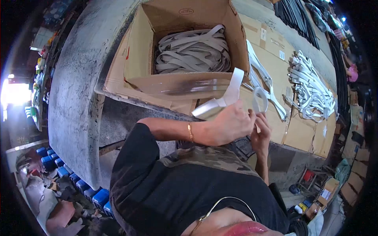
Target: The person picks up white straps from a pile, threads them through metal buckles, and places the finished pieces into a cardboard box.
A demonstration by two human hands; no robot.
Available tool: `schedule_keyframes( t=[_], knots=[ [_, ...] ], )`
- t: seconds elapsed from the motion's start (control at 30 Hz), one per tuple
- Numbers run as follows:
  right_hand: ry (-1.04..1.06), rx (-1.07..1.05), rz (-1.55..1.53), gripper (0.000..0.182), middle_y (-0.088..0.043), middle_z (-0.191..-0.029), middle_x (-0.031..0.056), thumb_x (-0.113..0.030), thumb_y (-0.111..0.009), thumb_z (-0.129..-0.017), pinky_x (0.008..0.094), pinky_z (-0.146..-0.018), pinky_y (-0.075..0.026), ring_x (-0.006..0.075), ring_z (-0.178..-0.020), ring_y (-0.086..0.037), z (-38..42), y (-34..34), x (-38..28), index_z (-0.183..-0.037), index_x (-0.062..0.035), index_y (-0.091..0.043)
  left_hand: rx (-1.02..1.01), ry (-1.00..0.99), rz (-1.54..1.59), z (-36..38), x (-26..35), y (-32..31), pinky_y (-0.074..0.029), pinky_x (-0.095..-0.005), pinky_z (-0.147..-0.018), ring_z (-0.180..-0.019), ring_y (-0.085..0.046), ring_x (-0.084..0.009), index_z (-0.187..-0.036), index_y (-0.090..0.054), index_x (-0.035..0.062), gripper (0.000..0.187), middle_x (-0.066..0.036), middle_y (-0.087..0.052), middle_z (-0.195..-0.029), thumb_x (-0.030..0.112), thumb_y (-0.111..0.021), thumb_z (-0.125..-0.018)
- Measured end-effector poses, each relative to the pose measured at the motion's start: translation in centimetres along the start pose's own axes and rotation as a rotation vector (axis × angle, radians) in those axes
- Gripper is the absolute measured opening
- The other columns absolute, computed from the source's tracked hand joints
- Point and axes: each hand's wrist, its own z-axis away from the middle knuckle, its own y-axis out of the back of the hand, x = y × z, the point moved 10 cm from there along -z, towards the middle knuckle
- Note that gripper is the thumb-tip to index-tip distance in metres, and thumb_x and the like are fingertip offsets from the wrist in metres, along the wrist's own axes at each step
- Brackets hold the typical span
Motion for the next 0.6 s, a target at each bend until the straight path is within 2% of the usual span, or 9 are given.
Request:
schedule_keyframes(
  t=[0.03,0.07,0.13,0.17,0.33,0.4,0.43,0.57,0.6],
  knots=[
    [-0.008,0.123,-0.004,0.021,-0.061,-0.087,0.0111,0.011,-0.057,-0.073,0.0317,-0.083,-0.043,0.0270,-0.083,-0.059,0.6,0.6,-0.4,-0.092,0.0032,-0.059,0.026,0.009,0.121,0.1,0.0,0.3,-0.040,-0.0290,-0.069,-0.066,-0.062,-0.0176,-0.086,-0.061,-0.0010,0.022,-0.008,-0.063,-0.068,0.016,-0.057,-0.072],
    [-0.030,0.131,-0.005,0.021,-0.061,-0.087,0.0111,0.011,-0.057,-0.073,0.0317,-0.083,-0.043,0.0270,-0.083,-0.059,1.0,0.0,-0.6,-0.092,0.0032,-0.059,0.048,0.013,0.246,0.2,0.2,0.4,-0.039,-0.0289,-0.065,-0.060,-0.060,-0.0169,-0.080,-0.060,-0.0004,0.018,-0.006,-0.061,-0.064,0.015,-0.057,-0.071],
    [-0.312,0.393,-0.390,0.022,-0.061,-0.088,0.0075,0.010,-0.058,-0.073,0.0285,-0.082,-0.043,0.0193,-0.081,-0.058,2.9,0.9,2.0,-0.093,0.0027,-0.059,0.074,-0.031,0.263,0.4,1.3,0.2,-0.037,-0.0289,-0.059,-0.056,-0.056,-0.0146,-0.072,-0.058,0.0024,0.013,-0.004,-0.058,-0.061,0.015,-0.057,-0.069],
    [-0.322,0.320,-0.266,0.020,-0.061,-0.089,0.0069,0.009,-0.059,-0.074,0.0275,-0.082,-0.042,0.0153,-0.084,-0.057,3.1,0.9,1.9,-0.093,0.0033,-0.059,0.133,-0.030,0.261,0.5,1.6,0.6,-0.037,-0.0281,-0.058,-0.056,-0.055,-0.0143,-0.073,-0.058,0.0014,0.015,-0.003,-0.057,-0.060,0.015,-0.057,-0.068],
    [-0.300,0.487,-0.339,0.013,-0.057,-0.085,0.0058,0.009,-0.059,-0.076,0.0252,-0.075,-0.042,0.0131,-0.079,-0.054,6.5,1.6,1.8,-0.089,0.0048,-0.058,0.248,-0.048,0.270,0.8,3.1,2.1,-0.038,-0.0273,-0.054,-0.054,-0.054,-0.0153,-0.075,-0.057,-0.0019,0.020,-0.006,-0.055,-0.059,0.016,-0.059,-0.065],
    [-0.391,0.583,-0.428,0.011,-0.056,-0.084,0.0045,0.008,-0.059,-0.078,0.0226,-0.070,-0.041,0.0103,-0.077,-0.051,7.3,1.8,1.1,-0.088,0.0047,-0.058,0.256,-0.075,0.261,0.9,4.2,2.5,-0.039,-0.0272,-0.053,-0.054,-0.054,-0.0154,-0.075,-0.057,-0.0017,0.019,-0.006,-0.055,-0.059,0.015,-0.058,-0.066],
    [-0.519,0.591,-0.417,0.008,-0.056,-0.083,0.0040,0.007,-0.059,-0.079,0.0206,-0.068,-0.040,0.0093,-0.077,-0.051,8.2,1.7,1.2,-0.087,0.0042,-0.059,0.266,-0.086,0.242,1.0,4.7,2.8,-0.040,-0.0271,-0.052,-0.054,-0.054,-0.0156,-0.075,-0.057,-0.0015,0.019,-0.007,-0.055,-0.059,0.015,-0.058,-0.067],
    [-0.418,0.580,-0.392,0.013,-0.055,-0.088,0.0043,0.007,-0.059,-0.079,0.0224,-0.070,-0.040,0.0106,-0.081,-0.051,9.3,2.4,0.8,-0.092,0.0028,-0.058,0.295,-0.105,0.181,1.1,6.4,4.0,-0.040,-0.0270,-0.052,-0.054,-0.055,-0.0160,-0.076,-0.058,-0.0018,0.018,-0.007,-0.056,-0.061,0.014,-0.058,-0.067],
    [-0.319,0.574,-0.391,0.018,-0.055,-0.092,0.0053,0.007,-0.059,-0.079,0.0236,-0.073,-0.041,0.0120,-0.085,-0.051,9.9,3.1,0.5,-0.096,0.0016,-0.057,0.238,-0.112,0.251,0.9,7.5,4.1,-0.041,-0.0270,-0.052,-0.054,-0.056,-0.0164,-0.078,-0.058,-0.0023,0.019,-0.008,-0.057,-0.062,0.014,-0.058,-0.067]
  ],
)
